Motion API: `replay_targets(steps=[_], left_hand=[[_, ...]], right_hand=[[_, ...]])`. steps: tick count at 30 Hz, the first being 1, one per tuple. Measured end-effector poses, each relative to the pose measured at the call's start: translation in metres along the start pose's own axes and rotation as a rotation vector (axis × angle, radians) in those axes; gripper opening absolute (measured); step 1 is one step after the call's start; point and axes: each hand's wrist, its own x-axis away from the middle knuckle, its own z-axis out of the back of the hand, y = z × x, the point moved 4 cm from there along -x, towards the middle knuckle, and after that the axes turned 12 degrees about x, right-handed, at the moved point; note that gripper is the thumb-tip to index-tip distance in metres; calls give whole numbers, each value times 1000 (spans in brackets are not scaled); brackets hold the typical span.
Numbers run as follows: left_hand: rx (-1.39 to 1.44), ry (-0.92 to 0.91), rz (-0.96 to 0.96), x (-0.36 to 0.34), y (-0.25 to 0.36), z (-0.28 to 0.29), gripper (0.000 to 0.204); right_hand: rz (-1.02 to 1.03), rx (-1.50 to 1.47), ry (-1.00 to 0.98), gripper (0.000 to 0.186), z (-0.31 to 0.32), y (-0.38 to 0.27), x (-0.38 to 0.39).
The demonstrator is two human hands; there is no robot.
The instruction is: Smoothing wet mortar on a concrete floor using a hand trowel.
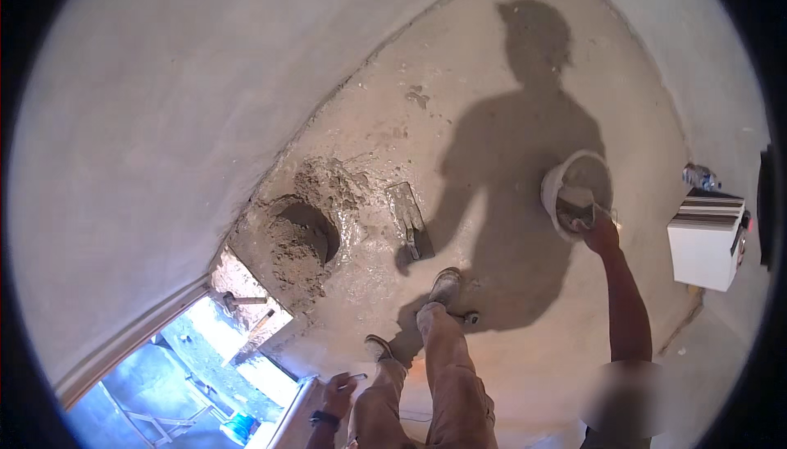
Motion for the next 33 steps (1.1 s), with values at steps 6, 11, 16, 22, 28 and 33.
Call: replay_targets(steps=[6,11,16,22,28,33], left_hand=[[265,-326,-29,27,56,-91,44],[-48,-594,-136,65,16,-96,46],[-447,-956,-135,81,-69,-80,56],[-384,-932,-302,95,-108,-25,56],[-316,-852,-476,108,-111,32,56],[-286,-811,-611,113,-99,46,56]], right_hand=[[51,-169,-116,59,-16,-63,108],[543,-54,-790,46,-34,-159,278],[557,62,-1117,50,-20,-207,383],[552,131,-1009,44,-46,-258,453],[631,253,-947,40,-16,-288,485],[931,141,-1118,39,35,-299,509]])
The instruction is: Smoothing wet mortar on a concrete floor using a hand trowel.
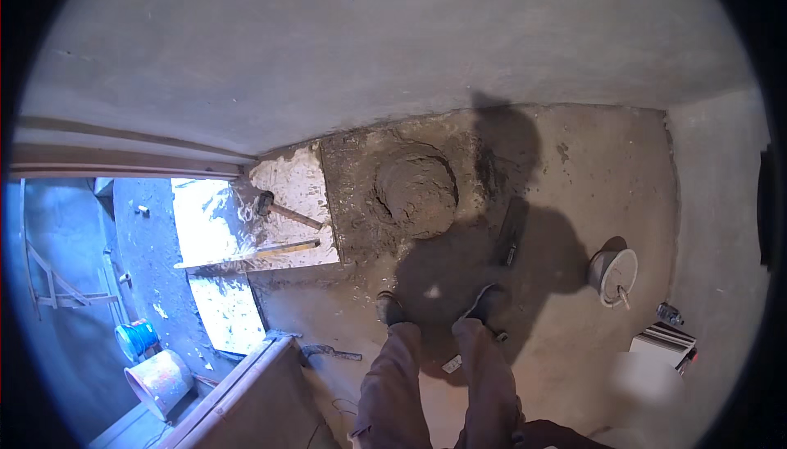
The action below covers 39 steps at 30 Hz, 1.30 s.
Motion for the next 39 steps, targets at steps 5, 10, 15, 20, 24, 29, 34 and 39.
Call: replay_targets(steps=[5,10,15,20,24,29,34,39], left_hand=[[-62,86,-84,-56,-17,33,56],[-170,139,-190,-168,-124,71,56],[-75,451,186,-159,-180,205,64],[-307,610,90,-153,-177,248,66],[-684,532,-107,-162,-146,264,62],[-725,545,-332,-180,-108,265,62],[-675,491,-325,-158,-117,234,65],[-577,329,86,-133,-118,237,66]], right_hand=[[-205,-180,246,27,150,80,-82],[-571,136,1067,35,284,280,-232],[-771,-58,816,56,314,382,-359],[-664,-390,1101,82,292,408,-398],[-210,-1012,1362,49,277,448,-436],[-106,-714,1343,17,331,342,-361],[8,241,1786,28,434,224,-299],[-129,496,1558,32,509,114,-299]])
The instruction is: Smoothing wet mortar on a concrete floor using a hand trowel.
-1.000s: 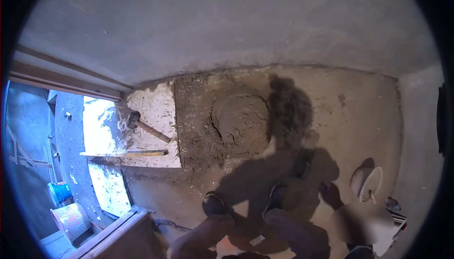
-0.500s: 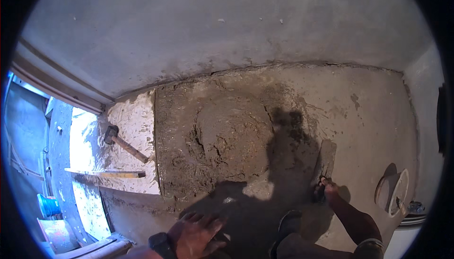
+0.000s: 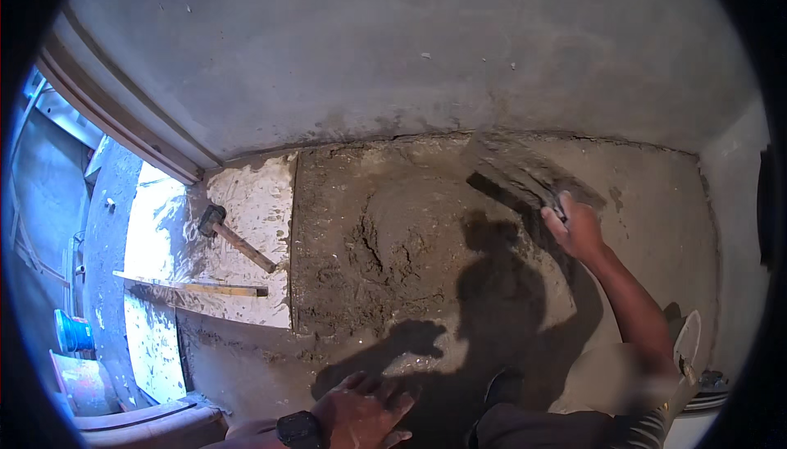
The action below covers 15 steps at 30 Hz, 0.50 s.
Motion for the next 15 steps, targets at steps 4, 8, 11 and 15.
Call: replay_targets(steps=[4,8,11,15], left_hand=[[-35,219,-66,2,-5,-5,65],[-42,313,-54,14,-4,-13,65],[18,383,2,23,1,-23,65],[6,277,39,2,-5,-27,65]], right_hand=[[155,14,-362,39,-99,22,-45],[262,130,-409,41,-107,-14,-79],[349,34,-363,41,-105,-23,-88],[518,-84,12,37,-102,-19,-95]])
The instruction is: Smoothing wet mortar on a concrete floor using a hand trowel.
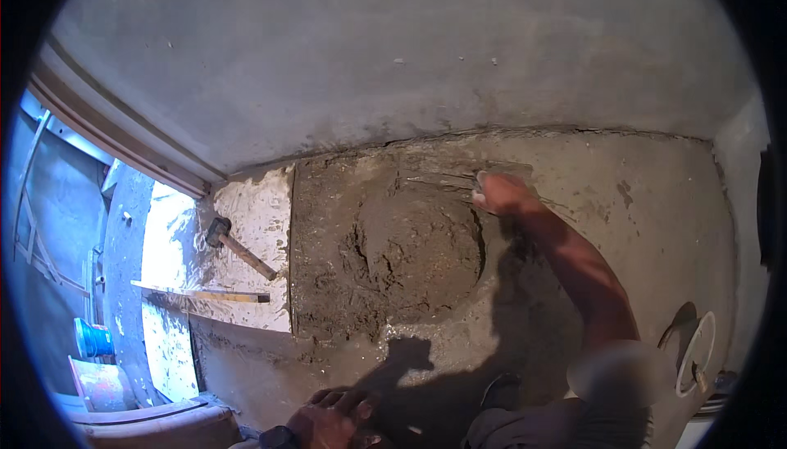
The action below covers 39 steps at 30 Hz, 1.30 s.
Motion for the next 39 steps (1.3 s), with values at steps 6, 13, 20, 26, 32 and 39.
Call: replay_targets(steps=[6,13,20,26,32,39], left_hand=[[94,173,-41,9,30,16,65],[-82,174,156,33,25,15,66],[58,125,195,41,-1,3,66],[86,162,242,37,-9,-5,66],[107,175,230,31,-15,-11,66],[104,204,247,41,-3,-19,66]], right_hand=[[-181,46,-241,40,-13,0,-10],[-278,18,-353,41,-29,15,-32],[-373,7,-463,46,-7,6,-45],[-430,-77,-158,49,10,-7,-29],[-439,-45,-346,55,-30,17,-41],[-430,-61,-258,42,-34,18,-26]])
